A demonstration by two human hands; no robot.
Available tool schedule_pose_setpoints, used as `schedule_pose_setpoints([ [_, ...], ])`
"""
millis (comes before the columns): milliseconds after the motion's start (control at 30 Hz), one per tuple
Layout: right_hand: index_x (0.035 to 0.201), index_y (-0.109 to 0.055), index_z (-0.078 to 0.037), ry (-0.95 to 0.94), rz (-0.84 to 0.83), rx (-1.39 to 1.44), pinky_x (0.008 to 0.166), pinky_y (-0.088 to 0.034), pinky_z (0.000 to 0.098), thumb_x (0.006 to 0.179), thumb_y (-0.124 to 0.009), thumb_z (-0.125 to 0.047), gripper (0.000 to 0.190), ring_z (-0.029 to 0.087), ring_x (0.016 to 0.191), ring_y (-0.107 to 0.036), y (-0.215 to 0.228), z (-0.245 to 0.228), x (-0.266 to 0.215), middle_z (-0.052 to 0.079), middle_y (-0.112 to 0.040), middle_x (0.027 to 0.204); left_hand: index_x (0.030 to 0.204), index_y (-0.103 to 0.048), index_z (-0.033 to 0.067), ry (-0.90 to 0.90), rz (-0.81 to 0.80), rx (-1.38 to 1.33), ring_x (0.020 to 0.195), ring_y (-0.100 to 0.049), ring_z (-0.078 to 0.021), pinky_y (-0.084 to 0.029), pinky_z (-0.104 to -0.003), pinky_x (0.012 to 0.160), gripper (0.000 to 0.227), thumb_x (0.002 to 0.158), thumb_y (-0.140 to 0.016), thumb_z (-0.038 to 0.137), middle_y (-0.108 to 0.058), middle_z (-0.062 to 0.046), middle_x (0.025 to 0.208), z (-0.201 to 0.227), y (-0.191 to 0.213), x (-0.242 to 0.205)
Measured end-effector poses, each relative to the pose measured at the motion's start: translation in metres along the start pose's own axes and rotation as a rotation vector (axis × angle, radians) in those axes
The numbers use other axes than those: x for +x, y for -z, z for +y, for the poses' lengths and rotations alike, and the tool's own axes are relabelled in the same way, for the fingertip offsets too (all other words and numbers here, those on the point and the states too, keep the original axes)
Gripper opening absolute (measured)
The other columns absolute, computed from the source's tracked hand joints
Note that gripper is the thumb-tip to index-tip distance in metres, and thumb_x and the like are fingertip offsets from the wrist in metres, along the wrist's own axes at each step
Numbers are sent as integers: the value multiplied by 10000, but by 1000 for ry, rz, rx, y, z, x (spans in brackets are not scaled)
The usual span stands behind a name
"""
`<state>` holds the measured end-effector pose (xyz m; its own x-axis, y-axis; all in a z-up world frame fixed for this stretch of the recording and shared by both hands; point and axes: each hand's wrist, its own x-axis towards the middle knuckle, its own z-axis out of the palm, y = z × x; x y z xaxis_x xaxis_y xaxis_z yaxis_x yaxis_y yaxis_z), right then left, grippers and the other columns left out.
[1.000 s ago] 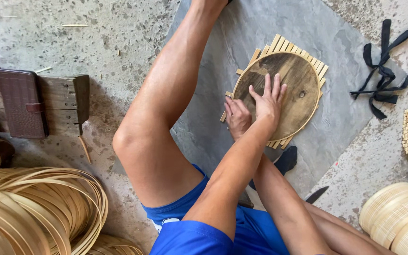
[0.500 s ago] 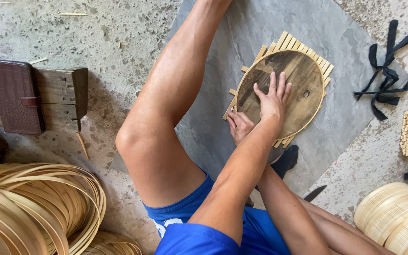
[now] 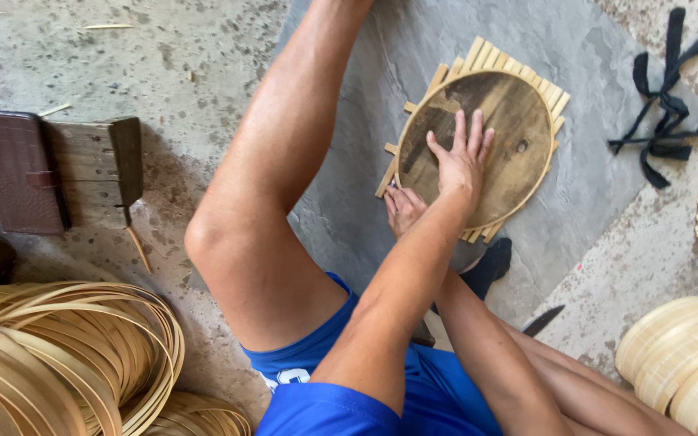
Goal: The person sits on the floor and repeatedly places a circular wooden template onto a rectangular bamboo mat to mark or align the slats. They then remove the template and set the mat aside, repeating the process with multiple mats.
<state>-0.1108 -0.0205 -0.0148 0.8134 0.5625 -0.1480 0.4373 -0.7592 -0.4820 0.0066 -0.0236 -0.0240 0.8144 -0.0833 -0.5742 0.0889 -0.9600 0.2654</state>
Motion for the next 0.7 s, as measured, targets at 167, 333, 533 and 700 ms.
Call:
schedule_pose_setpoints([
  [167, 1188, -681, -15, -29, -54, 88, 891, -543, 427, 1011, -615, -136, 224, 341, 984, -668, -33, 52, -40, 192, -692, 1070, 1675, -126, 279, 18, 80, 5, 1574, 17, -450, -304, -839, 1077, 756, 1037, -531, 240, 64, -115, 1727, 4, -14, 7],
  [333, 1244, -665, -23, -19, -179, 300, 971, -516, 399, 1046, -556, -200, 287, 308, 1107, -626, -46, 110, -82, 162, -650, 1178, 1672, -158, 270, 3, 119, 38, 1556, 9, -461, -305, -843, 1067, 736, 1032, -512, 184, 44, -136, 1714, 3, -23, 6],
  [533, 1104, -683, -45, 387, -178, -244, 935, -555, 377, 894, -597, -156, 253, 269, 1050, -665, 6, 122, -97, 112, -688, 1118, 1668, -131, 216, -44, 80, 56, 1532, 23, -497, -299, -856, 1049, 735, 1036, -505, 202, 63, -187, 1692, -7, -7, 4],
  [700, 1092, -732, -73, 317, -306, -232, 773, -570, 365, 924, -622, -131, 209, 239, 951, -670, 57, 135, -99, 66, -676, 969, 1669, -88, 178, -68, 32, 83, 1510, 50, -519, -276, -837, 1061, 811, 1001, -544, 246, 92, -219, 1678, -10, -4, 2],
])
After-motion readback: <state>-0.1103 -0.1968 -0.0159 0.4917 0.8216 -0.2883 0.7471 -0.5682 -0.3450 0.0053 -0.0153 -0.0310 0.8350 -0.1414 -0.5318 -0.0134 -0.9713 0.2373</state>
